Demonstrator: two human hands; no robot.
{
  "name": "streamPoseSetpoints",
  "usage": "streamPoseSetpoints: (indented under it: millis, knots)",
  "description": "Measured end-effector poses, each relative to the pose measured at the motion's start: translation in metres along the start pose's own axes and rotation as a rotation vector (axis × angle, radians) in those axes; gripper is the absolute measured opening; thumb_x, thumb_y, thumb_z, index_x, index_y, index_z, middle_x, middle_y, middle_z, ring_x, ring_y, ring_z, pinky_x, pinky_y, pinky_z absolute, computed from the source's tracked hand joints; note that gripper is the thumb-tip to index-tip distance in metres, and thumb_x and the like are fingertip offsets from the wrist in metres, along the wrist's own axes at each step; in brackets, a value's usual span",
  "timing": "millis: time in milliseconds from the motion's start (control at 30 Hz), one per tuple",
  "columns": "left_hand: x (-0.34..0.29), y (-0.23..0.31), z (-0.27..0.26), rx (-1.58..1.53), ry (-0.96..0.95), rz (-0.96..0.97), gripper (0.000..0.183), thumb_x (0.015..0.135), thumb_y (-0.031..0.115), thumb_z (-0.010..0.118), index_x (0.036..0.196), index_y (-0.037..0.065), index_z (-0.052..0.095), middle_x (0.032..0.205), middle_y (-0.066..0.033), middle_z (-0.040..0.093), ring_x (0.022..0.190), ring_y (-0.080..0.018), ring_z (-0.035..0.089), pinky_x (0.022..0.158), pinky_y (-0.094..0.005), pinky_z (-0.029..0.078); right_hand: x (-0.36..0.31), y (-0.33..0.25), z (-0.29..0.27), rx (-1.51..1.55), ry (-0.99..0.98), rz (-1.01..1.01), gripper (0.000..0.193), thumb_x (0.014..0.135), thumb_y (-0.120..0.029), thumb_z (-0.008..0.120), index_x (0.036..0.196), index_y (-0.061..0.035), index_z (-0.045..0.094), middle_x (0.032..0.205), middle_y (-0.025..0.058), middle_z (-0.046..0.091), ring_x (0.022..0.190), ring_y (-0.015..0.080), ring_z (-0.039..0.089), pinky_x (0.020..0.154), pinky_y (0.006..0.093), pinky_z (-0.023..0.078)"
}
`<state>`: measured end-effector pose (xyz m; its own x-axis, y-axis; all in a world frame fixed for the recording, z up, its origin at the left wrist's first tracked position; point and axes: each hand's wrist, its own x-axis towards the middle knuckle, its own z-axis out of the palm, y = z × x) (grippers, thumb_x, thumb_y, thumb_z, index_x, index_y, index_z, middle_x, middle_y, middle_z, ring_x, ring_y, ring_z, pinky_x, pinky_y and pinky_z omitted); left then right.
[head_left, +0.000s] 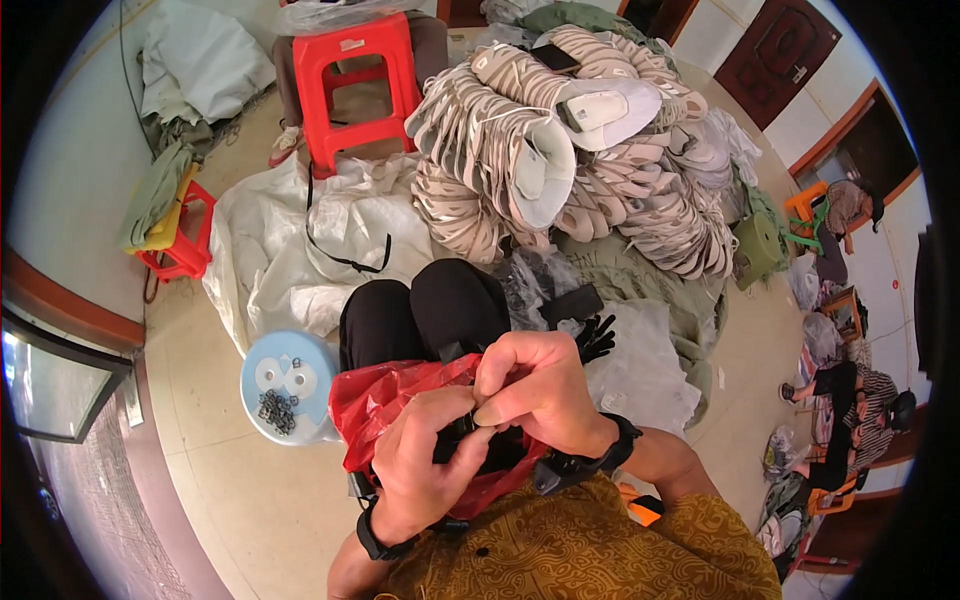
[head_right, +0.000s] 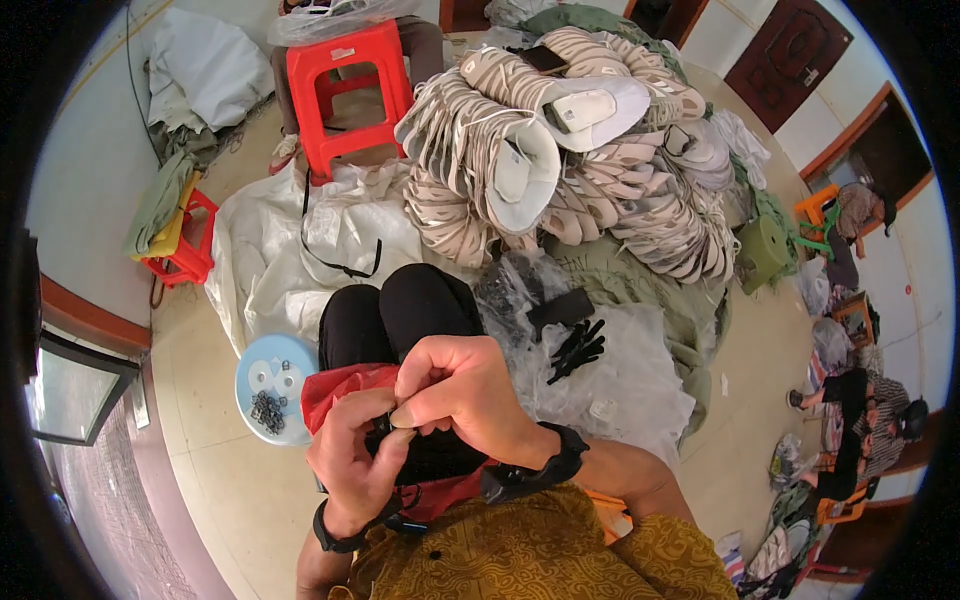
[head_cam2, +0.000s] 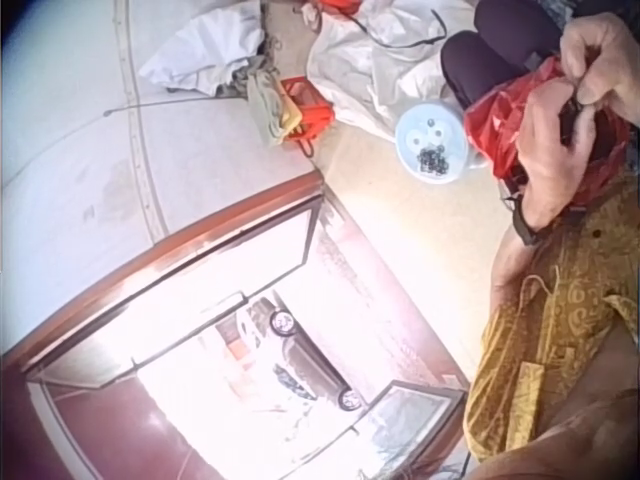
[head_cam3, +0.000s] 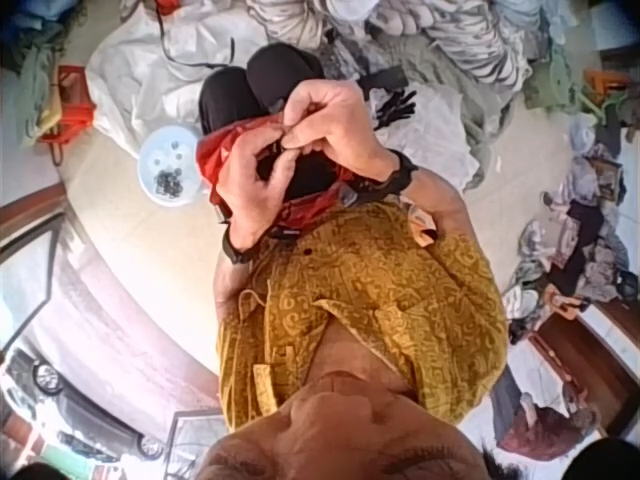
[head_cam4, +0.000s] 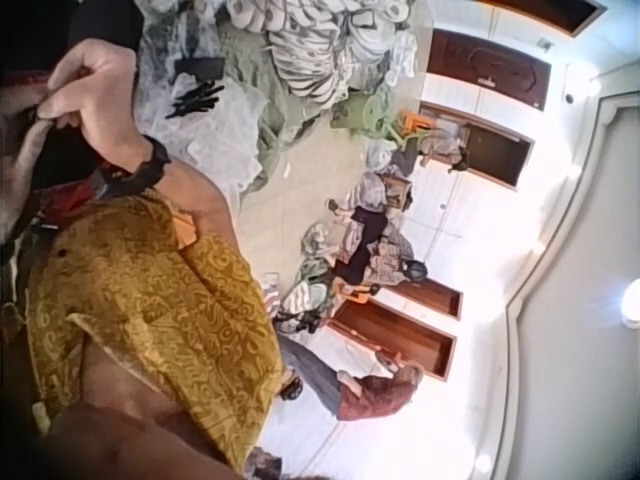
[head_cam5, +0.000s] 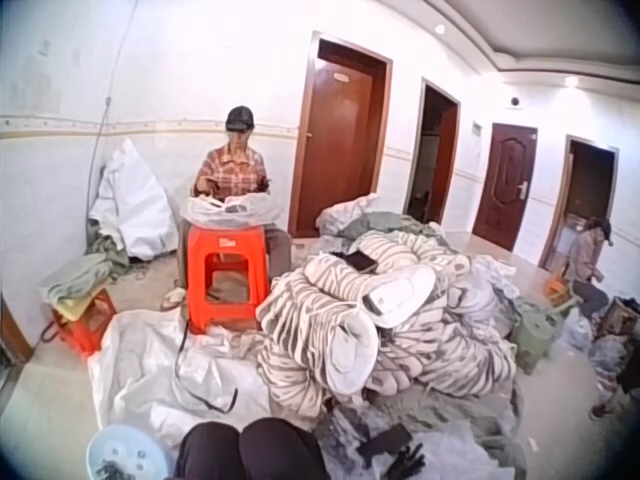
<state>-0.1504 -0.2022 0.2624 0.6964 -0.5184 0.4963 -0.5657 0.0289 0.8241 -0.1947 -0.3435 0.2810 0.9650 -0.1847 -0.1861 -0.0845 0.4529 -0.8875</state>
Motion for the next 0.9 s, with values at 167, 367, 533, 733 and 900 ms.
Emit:
streamPoseSetpoints:
  millis: [167,367,533,733,900]
  knots:
    - [-0.003,0.0,-0.001,0.105,0.054,0.004,0.03,0.069,0.003,0.066,0.095,-0.001,0.052,0.084,-0.0124,0.06,0.07,-0.0224,0.06,0.062,-0.0273,0.048,0.002,0.001,0.002,-0.034,-0.019,-0.057,0.018,0.056,0.017,0.061,0.066,0.0031,0.053,0.065,0.0082,0.056,0.052,0.0119,0.053,0.044,0.0219,0.04]
    - [0.0,-0.004,-0.002,0.048,0.126,0.047,0.024,0.077,0.005,0.061,0.097,-0.003,0.05,0.084,-0.0107,0.061,0.066,-0.0157,0.059,0.059,-0.0233,0.046,0.003,-0.007,0.006,-0.112,-0.029,-0.086,0.011,0.061,0.004,0.066,0.07,0.0013,0.059,0.061,0.0031,0.056,0.05,0.0066,0.05,0.043,0.0179,0.035]
    - [0.0,0.005,-0.009,-0.106,0.114,-0.021,0.021,0.079,0.005,0.058,0.096,-0.004,0.05,0.081,-0.0099,0.061,0.065,-0.0114,0.058,0.059,-0.0214,0.045,-0.002,-0.021,0.007,-0.502,-0.158,-0.314,0.013,0.063,0.001,0.068,0.074,-0.0001,0.061,0.066,0.0029,0.058,0.059,0.0072,0.054,0.049,0.0204,0.041]
    - [0.006,0.041,-0.022,-0.194,-0.012,-0.023,0.01,0.075,0.003,0.055,0.083,-0.003,0.052,0.07,-0.0088,0.058,0.058,-0.0145,0.055,0.054,-0.0219,0.043,-0.015,-0.037,0.013,-0.699,-0.312,-0.872,0.017,0.06,-0.001,0.07,0.074,-0.0035,0.063,0.066,0.0055,0.057,0.054,0.0165,0.055,0.043,0.0251,0.041]
    - [0.02,0.075,-0.059,-0.588,-0.735,0.114,0.021,0.08,0.013,0.057,0.087,-0.007,0.053,0.076,-0.0179,0.059,0.065,-0.0266,0.06,0.057,-0.0291,0.05,-0.041,-0.061,0.04,-0.64,-0.418,-1.219,0.024,0.061,-0.002,0.06,0.084,-0.0054,0.064,0.077,0.0057,0.059,0.057,0.0123,0.05,0.043,0.0218,0.036]
